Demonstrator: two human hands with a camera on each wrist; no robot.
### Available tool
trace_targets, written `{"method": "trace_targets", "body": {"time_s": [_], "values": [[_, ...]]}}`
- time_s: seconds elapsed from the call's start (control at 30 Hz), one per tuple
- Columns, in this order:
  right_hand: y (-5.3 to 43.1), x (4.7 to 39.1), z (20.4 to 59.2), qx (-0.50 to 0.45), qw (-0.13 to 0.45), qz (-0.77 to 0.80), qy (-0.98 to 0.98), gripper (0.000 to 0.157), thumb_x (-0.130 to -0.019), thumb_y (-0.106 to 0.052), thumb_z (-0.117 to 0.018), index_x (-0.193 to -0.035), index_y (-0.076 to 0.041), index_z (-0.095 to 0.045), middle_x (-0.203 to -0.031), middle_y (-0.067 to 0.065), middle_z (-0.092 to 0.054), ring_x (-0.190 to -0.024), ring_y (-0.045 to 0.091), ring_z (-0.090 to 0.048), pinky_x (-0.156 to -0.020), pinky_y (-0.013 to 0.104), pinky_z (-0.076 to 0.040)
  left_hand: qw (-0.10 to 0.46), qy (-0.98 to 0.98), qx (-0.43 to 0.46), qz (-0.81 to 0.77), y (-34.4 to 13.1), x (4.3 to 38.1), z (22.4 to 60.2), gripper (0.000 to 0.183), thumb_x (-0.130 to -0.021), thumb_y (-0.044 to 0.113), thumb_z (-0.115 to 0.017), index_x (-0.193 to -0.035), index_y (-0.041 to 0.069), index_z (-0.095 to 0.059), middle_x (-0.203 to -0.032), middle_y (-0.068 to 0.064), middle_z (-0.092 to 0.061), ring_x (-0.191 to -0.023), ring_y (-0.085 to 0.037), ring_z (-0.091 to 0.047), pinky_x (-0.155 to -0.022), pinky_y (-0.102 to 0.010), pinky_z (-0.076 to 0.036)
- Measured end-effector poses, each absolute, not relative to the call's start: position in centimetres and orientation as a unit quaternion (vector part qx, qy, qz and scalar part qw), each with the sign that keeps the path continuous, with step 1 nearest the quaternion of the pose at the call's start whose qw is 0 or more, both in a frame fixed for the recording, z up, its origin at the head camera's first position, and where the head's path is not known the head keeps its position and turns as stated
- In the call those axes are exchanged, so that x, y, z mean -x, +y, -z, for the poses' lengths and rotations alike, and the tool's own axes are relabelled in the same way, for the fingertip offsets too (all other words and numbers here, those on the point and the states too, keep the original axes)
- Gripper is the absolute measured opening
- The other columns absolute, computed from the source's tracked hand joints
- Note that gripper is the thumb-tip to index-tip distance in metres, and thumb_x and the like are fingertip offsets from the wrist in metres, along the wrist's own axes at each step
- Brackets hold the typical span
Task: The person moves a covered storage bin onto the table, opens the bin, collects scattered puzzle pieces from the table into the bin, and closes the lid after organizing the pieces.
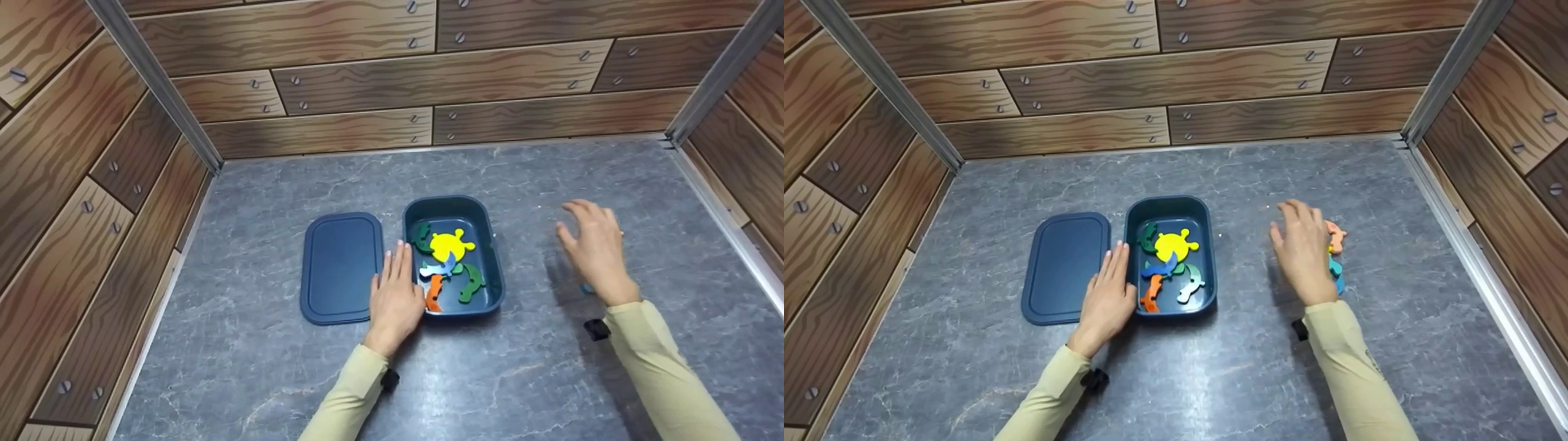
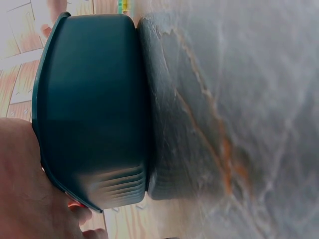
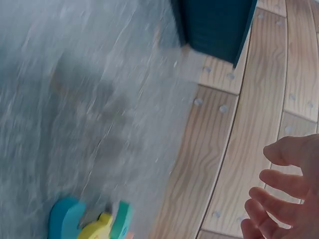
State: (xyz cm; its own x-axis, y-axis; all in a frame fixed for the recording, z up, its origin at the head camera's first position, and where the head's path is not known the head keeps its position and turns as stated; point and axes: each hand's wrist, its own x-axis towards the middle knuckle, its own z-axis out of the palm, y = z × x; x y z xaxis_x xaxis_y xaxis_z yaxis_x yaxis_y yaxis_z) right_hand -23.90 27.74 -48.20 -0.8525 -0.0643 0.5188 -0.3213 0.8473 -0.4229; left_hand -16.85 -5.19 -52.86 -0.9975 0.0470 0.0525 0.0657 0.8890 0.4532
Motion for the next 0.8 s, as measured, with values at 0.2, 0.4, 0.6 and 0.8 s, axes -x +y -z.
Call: {"method": "trace_targets", "body": {"time_s": [0.2,0.4,0.6,0.8], "values": [[29.5,24.4,48.9,-0.079,0.224,-0.252,-0.938,0.035,-0.092,-0.003,-0.065,-0.123,0.011,-0.060,-0.128,0.032,-0.053,-0.108,0.049,-0.046,-0.089,0.059,-0.037,0.024,-0.971,0.027,0.238,-5.2,16.8,52.9,0.068,-0.099,0.020,-0.044,-0.160,0.020,-0.013,-0.165,0.006,-0.006,-0.150,-0.021,-0.009,-0.114,-0.057,-0.020],[31.1,24.9,49.4,-0.050,0.199,-0.247,-0.947,0.035,-0.094,-0.004,-0.062,-0.126,0.011,-0.058,-0.130,0.033,-0.050,-0.108,0.049,-0.044,-0.088,0.059,-0.035,0.027,-0.970,0.029,0.238,-5.1,16.8,52.9,0.068,-0.099,0.021,-0.045,-0.160,0.019,-0.014,-0.165,0.005,-0.008,-0.150,-0.022,-0.011,-0.113,-0.057,-0.021],[33.0,25.6,50.1,-0.023,0.189,-0.248,-0.950,0.034,-0.096,-0.004,-0.057,-0.126,0.013,-0.057,-0.129,0.035,-0.049,-0.101,0.050,-0.044,-0.085,0.059,-0.035,0.026,-0.971,0.026,0.236,-5.1,16.8,52.8,0.069,-0.099,0.021,-0.046,-0.160,0.020,-0.013,-0.165,0.006,-0.007,-0.150,-0.022,-0.010,-0.114,-0.056,-0.021],[34.6,26.6,50.8,0.032,0.166,-0.221,-0.960,0.036,-0.098,-0.006,-0.055,-0.128,0.015,-0.053,-0.125,0.039,-0.048,-0.101,0.052,-0.043,-0.084,0.060,-0.037,0.021,-0.971,0.026,0.238,-5.1,16.9,52.8,0.069,-0.098,0.021,-0.045,-0.160,0.020,-0.013,-0.165,0.006,-0.007,-0.150,-0.022,-0.010,-0.114,-0.057,-0.020]]}}
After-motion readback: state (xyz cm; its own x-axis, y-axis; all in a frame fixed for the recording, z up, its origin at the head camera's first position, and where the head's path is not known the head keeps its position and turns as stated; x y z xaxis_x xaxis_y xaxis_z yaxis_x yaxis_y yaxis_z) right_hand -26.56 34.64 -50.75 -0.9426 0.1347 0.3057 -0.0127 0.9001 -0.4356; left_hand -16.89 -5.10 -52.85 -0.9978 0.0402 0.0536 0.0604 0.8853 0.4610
